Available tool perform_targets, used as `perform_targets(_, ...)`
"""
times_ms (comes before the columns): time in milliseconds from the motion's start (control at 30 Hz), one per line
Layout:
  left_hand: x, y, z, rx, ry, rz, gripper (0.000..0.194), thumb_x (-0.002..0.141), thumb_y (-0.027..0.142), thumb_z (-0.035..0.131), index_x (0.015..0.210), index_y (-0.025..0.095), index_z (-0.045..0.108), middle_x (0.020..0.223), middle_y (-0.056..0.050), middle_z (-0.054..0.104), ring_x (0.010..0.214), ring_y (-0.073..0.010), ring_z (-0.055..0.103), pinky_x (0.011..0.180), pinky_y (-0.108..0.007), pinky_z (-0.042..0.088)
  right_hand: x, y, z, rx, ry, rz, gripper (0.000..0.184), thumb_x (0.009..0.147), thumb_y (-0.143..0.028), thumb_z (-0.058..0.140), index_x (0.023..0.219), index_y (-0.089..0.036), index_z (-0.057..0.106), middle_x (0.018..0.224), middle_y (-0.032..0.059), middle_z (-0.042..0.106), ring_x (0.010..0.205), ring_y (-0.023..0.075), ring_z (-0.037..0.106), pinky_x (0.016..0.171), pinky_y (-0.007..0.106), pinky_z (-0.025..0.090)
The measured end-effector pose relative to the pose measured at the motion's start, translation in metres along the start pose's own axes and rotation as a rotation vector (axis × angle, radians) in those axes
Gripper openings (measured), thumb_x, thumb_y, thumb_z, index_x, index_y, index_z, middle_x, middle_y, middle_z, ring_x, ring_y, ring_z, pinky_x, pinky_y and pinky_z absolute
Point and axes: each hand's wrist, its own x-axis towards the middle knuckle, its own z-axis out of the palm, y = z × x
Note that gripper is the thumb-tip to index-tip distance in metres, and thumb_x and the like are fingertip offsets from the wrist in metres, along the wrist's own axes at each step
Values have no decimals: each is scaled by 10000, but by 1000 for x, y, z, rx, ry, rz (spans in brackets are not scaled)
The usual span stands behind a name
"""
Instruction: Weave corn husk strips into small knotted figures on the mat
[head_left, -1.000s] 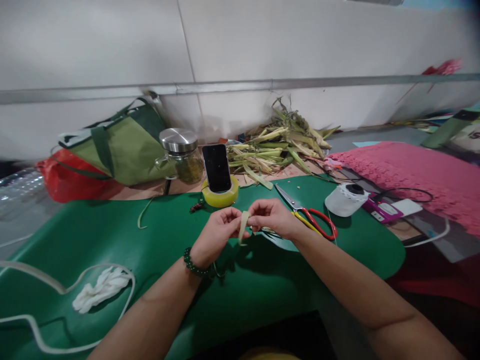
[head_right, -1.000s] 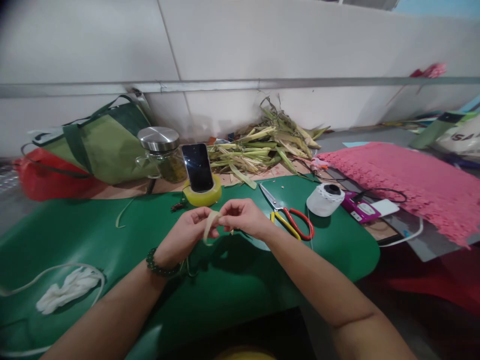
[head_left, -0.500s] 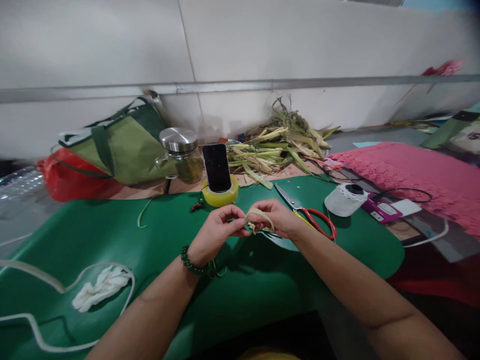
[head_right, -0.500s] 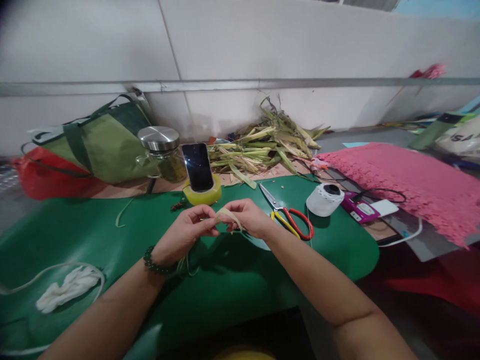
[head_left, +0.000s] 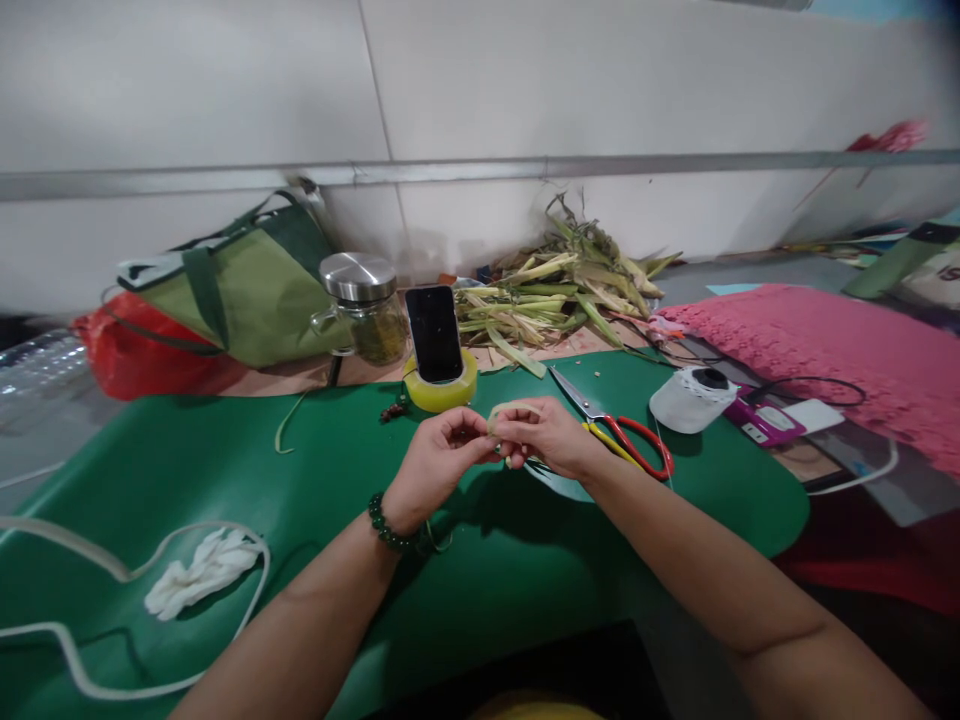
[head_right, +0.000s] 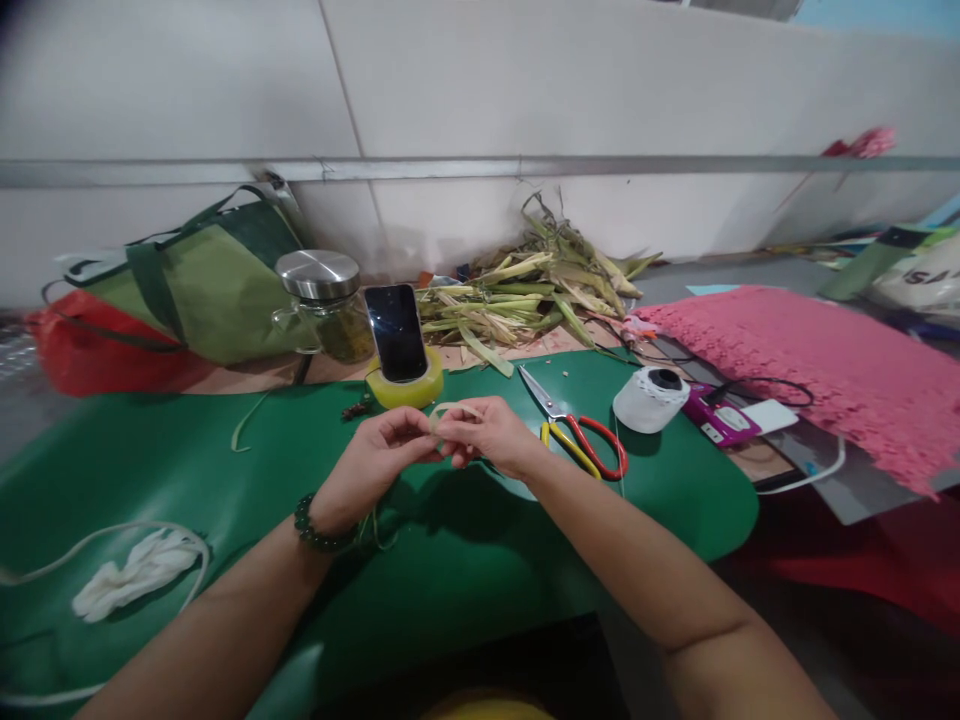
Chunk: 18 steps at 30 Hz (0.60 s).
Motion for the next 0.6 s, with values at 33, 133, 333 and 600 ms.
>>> perform_targets(33, 0, 0, 0, 7, 2, 0, 249, 649, 327, 757, 715, 137, 610, 679, -23, 667, 661, -146, 646, 671, -269, 533, 0, 0, 1, 4, -6, 8, 375, 570, -434, 816, 670, -125, 629, 515, -18, 619, 402, 59, 549, 411, 158, 429)
perform_targets(133, 0, 1, -1, 14, 15, -27, 243, 661, 337, 744, 703, 135, 616, 674, -28, 672, 643, -142, 646, 662, -266, 532, -1, -2, 0, 38, -29, 14, 360, 610, -438, 792, 689, -126, 630, 543, -7, 633, 427, 63, 559, 432, 169, 447)
perform_targets(333, 1, 3, 0, -55, 86, -95, 233, 621, 299, 765, 690, 145, 604, 631, -1, 657, 599, -142, 657, 636, -265, 541, -3, -3, -3, -20, -78, -94, 330, 575, -324, 823, 785, -139, 649, 637, 3, 669, 534, 96, 603, 514, 211, 480)
perform_targets(600, 0, 6, 3, 13, 94, -86, 168, 619, 261, 747, 687, 142, 649, 607, -5, 665, 598, -137, 634, 614, -244, 517, -2, -2, 0, -138, 6, -157, 273, 627, -362, 777, 692, -153, 613, 569, -36, 595, 488, 70, 525, 498, 208, 439)
